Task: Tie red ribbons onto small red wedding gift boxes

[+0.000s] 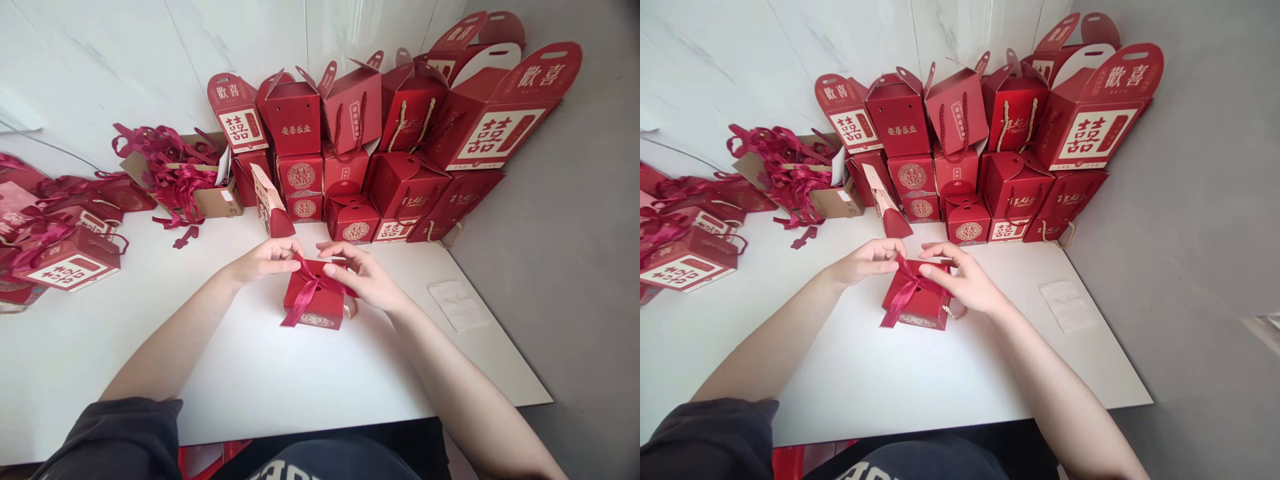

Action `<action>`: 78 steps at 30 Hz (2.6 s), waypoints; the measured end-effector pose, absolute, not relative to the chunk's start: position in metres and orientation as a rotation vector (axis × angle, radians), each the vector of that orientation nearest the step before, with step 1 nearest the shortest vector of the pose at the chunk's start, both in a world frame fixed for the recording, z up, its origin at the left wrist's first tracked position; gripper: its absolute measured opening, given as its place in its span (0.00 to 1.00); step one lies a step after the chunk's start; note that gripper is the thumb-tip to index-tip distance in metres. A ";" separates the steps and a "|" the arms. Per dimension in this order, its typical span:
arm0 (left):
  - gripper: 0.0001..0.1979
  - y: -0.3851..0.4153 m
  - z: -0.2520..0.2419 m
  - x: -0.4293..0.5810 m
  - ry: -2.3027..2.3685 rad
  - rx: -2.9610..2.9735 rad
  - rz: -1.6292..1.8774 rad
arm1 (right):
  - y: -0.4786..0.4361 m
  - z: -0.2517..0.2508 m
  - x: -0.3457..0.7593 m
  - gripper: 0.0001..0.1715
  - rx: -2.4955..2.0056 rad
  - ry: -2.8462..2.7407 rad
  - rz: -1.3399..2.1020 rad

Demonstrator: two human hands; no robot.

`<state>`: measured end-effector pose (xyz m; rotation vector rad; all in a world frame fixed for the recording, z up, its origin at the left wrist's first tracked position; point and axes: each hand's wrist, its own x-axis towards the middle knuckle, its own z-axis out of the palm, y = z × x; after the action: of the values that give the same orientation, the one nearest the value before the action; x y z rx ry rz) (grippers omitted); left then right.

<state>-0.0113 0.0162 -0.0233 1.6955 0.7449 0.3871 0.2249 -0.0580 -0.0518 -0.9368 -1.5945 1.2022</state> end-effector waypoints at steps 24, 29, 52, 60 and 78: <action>0.16 -0.080 -0.040 -0.022 1.168 1.512 0.503 | -0.052 -0.048 0.248 0.17 -0.909 -1.679 1.410; 0.14 -0.089 -0.048 -0.015 1.284 1.515 0.517 | -0.051 -0.052 0.245 0.16 -0.890 -1.584 1.422; 0.07 -0.109 -0.036 0.008 1.253 2.037 0.943 | -0.071 -0.040 0.222 0.23 -0.777 -1.685 1.571; 0.01 -0.111 -0.037 0.026 1.364 1.905 0.910 | -0.067 -0.047 0.225 0.17 -0.783 -1.681 1.556; 0.09 -0.097 -0.039 0.004 1.065 2.033 0.845 | -0.057 -0.054 0.230 0.20 -0.743 -1.617 1.669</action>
<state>0.0041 -0.0971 -0.0390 2.0328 1.0654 0.8451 0.2303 -0.0574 -0.0544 -0.7425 -1.6170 1.6689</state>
